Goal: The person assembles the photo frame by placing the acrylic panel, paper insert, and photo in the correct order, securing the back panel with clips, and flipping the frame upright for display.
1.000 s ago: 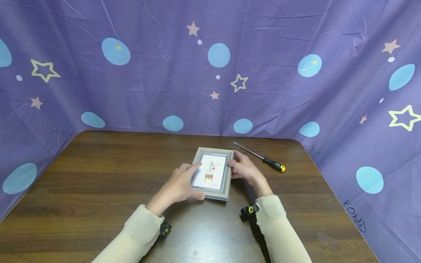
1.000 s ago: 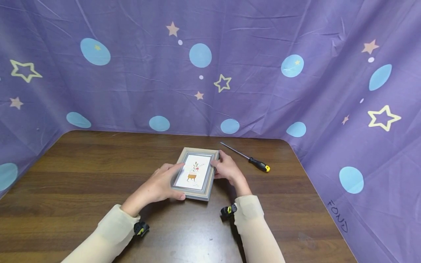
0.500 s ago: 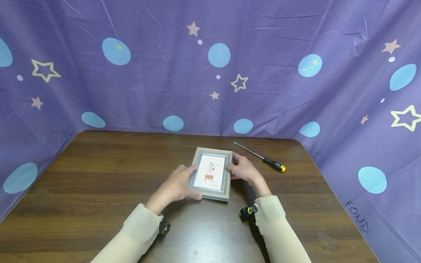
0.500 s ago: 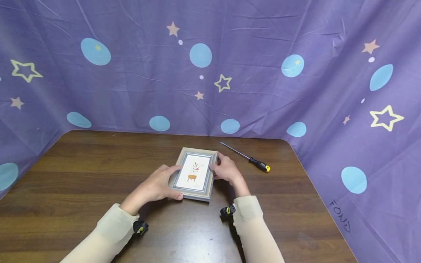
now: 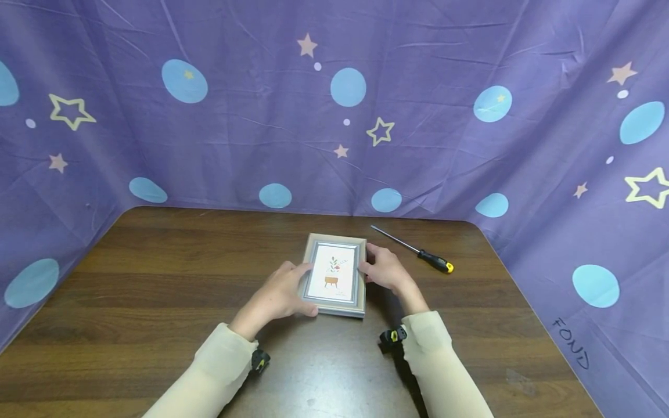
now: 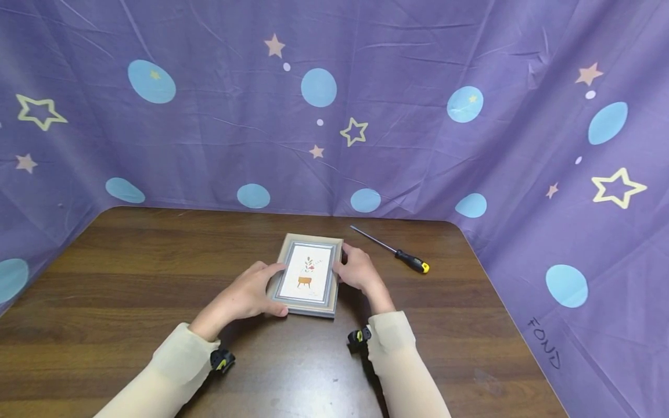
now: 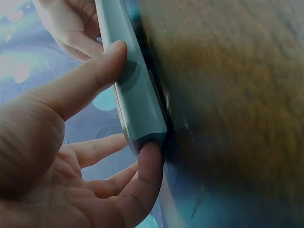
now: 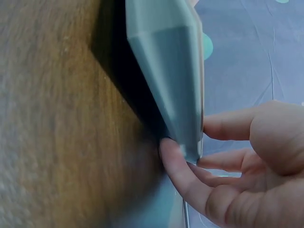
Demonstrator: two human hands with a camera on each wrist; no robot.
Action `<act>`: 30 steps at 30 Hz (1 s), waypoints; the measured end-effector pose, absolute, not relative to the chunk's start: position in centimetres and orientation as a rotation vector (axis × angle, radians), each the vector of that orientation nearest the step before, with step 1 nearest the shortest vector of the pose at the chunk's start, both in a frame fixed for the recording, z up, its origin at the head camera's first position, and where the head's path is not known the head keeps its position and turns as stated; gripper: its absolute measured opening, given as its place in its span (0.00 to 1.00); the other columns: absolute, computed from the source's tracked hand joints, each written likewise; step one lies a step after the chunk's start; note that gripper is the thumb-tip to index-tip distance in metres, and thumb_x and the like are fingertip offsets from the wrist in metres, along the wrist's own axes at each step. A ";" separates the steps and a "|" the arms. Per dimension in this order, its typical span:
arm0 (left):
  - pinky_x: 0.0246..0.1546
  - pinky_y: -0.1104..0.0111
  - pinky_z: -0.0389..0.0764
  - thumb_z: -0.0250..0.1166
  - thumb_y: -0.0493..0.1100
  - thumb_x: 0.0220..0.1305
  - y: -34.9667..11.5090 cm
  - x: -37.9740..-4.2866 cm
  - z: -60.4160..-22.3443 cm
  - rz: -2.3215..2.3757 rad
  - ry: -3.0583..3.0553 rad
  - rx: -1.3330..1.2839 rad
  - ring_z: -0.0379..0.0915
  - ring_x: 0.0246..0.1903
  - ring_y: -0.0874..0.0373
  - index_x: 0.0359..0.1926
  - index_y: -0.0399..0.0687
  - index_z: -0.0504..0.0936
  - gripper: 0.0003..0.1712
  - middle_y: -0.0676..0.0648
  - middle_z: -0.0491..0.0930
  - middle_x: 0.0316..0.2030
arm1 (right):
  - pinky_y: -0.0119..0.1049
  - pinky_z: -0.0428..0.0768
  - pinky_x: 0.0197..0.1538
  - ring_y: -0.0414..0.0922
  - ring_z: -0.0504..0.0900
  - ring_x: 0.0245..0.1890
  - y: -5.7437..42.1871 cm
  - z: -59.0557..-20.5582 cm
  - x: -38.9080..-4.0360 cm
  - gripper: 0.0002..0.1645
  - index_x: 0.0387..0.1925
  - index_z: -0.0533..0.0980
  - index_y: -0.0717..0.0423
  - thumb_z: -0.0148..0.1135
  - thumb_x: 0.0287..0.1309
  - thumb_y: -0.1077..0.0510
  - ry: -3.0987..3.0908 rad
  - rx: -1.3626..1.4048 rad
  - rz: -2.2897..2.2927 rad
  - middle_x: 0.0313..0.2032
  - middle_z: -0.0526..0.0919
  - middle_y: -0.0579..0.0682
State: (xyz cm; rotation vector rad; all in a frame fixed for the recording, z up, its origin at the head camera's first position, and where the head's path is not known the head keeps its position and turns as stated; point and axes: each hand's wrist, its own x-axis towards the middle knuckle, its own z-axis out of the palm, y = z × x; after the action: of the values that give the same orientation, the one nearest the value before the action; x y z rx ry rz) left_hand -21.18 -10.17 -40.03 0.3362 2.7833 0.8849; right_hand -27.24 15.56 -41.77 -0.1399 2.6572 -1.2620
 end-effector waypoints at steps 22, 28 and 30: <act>0.61 0.45 0.81 0.88 0.45 0.45 -10.4 -21.3 -40.1 0.898 2.774 0.326 0.75 0.53 0.43 0.76 0.43 0.71 0.57 0.35 0.74 0.60 | 0.53 0.78 0.71 0.57 0.86 0.57 15.2 -41.7 -27.0 0.40 0.79 0.60 0.69 0.61 0.71 0.63 2.721 -0.245 -1.139 0.73 0.72 0.66; 0.61 0.44 0.81 0.88 0.45 0.45 -10.6 -21.2 -40.0 0.897 2.775 0.320 0.75 0.54 0.43 0.74 0.43 0.75 0.54 0.36 0.74 0.59 | 0.54 0.64 0.81 0.58 0.64 0.78 14.9 -41.7 -26.9 0.40 0.79 0.59 0.70 0.60 0.72 0.63 2.710 -0.269 -1.118 0.77 0.64 0.66; 0.61 0.45 0.81 0.88 0.45 0.45 -10.6 -21.1 -40.0 0.898 2.777 0.316 0.75 0.54 0.44 0.73 0.43 0.75 0.53 0.36 0.74 0.59 | 0.54 0.65 0.80 0.57 0.65 0.77 14.9 -41.8 -26.9 0.40 0.79 0.58 0.70 0.59 0.72 0.63 2.704 -0.280 -1.114 0.77 0.64 0.66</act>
State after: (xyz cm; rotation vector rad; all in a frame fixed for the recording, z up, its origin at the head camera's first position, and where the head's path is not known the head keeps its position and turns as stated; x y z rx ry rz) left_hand -21.13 -10.59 -40.00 0.3162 2.7773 0.8981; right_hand -26.85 14.89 -41.77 -0.2804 2.7037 -1.1136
